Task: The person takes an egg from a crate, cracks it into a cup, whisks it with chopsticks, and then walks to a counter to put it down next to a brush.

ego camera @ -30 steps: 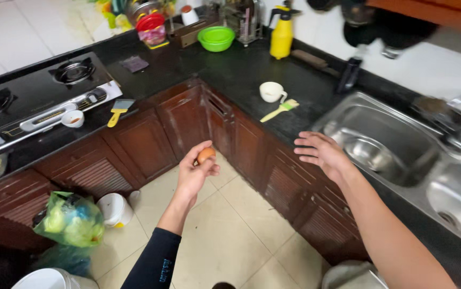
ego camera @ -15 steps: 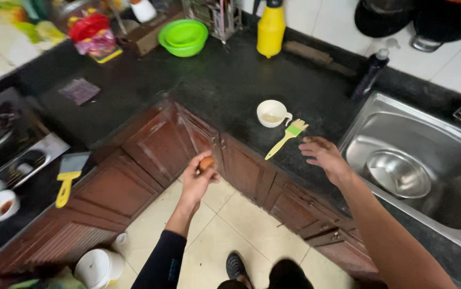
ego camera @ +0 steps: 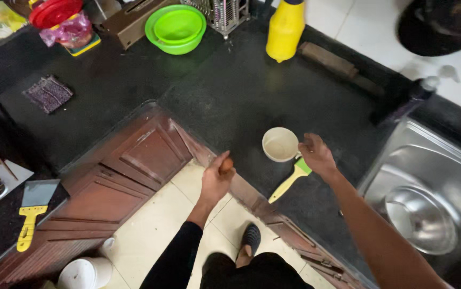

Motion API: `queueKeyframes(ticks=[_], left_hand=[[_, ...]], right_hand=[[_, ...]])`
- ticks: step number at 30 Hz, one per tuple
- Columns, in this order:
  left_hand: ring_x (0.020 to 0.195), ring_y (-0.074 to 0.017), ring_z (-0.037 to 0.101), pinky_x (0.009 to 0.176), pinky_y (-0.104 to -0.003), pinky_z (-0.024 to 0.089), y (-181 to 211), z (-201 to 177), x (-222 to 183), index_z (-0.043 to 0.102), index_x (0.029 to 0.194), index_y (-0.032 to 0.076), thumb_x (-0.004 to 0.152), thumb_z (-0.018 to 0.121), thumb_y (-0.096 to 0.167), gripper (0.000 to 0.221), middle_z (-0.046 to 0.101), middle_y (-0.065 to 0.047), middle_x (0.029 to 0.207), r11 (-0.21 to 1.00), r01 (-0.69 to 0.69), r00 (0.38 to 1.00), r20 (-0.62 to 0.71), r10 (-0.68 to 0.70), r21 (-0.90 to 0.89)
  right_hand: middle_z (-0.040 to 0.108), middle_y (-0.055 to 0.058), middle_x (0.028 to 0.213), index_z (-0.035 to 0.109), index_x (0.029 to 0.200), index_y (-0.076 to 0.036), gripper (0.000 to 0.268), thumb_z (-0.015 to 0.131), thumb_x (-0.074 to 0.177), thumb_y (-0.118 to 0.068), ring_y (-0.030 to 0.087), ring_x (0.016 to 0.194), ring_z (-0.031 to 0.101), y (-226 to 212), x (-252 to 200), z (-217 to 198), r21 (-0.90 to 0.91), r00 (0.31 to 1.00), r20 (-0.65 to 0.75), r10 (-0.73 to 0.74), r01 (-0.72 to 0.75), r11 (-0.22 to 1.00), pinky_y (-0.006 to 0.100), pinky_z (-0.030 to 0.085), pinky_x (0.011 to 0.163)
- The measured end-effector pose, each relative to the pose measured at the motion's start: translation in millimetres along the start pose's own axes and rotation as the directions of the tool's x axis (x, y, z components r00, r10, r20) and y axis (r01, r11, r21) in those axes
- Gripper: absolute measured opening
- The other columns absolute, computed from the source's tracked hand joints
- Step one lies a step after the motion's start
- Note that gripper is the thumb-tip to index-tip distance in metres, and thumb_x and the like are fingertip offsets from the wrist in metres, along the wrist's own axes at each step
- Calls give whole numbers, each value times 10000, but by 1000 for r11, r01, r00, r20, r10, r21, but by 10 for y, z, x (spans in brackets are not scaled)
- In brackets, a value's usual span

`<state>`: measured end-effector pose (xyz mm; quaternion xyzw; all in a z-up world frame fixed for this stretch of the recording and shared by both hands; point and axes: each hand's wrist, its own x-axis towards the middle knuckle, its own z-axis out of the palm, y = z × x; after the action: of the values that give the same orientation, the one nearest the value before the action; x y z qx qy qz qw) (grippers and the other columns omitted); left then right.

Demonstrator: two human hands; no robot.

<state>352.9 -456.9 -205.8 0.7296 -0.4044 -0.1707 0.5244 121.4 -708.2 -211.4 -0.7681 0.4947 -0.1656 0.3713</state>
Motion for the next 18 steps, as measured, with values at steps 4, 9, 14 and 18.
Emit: queueKeyframes(ticks=[4,9,14,18], left_hand=[[1182,-343,664,969,-379,559,-89,68,38,623,1368,109,848,716,38,533,663,-160,1336,994,36,998,53,-42,106],[1140,-344,677,915,-404,568,-96,210,120,615,1370,113,852,727,60,533,652,-134,1352,983,-79,989,138,57,165],[1038,-349,701,861,-427,571,-172,304,148,620,1362,118,898,668,49,471,646,-111,1361,977,-139,971,216,103,162],[1010,-343,701,847,-426,580,-229,318,171,607,1384,123,928,648,56,462,638,-105,1366,962,-189,965,220,145,198]], right_hand=[[639,234,1261,503,1428,-13,621,676,920,-326,388,1165,622,209,289,334,-177,999,-12,-36,33,984,490,485,992],[696,217,1191,586,1384,-37,510,591,902,-207,383,1095,681,226,291,475,-239,999,31,-7,14,971,504,524,962],[713,201,1094,561,1364,-17,573,642,835,-223,315,970,721,7,174,510,-118,987,91,129,-118,986,450,577,842],[705,188,1085,551,1340,19,576,680,871,-290,291,955,719,-36,128,559,-20,991,43,130,-129,991,428,576,845]])
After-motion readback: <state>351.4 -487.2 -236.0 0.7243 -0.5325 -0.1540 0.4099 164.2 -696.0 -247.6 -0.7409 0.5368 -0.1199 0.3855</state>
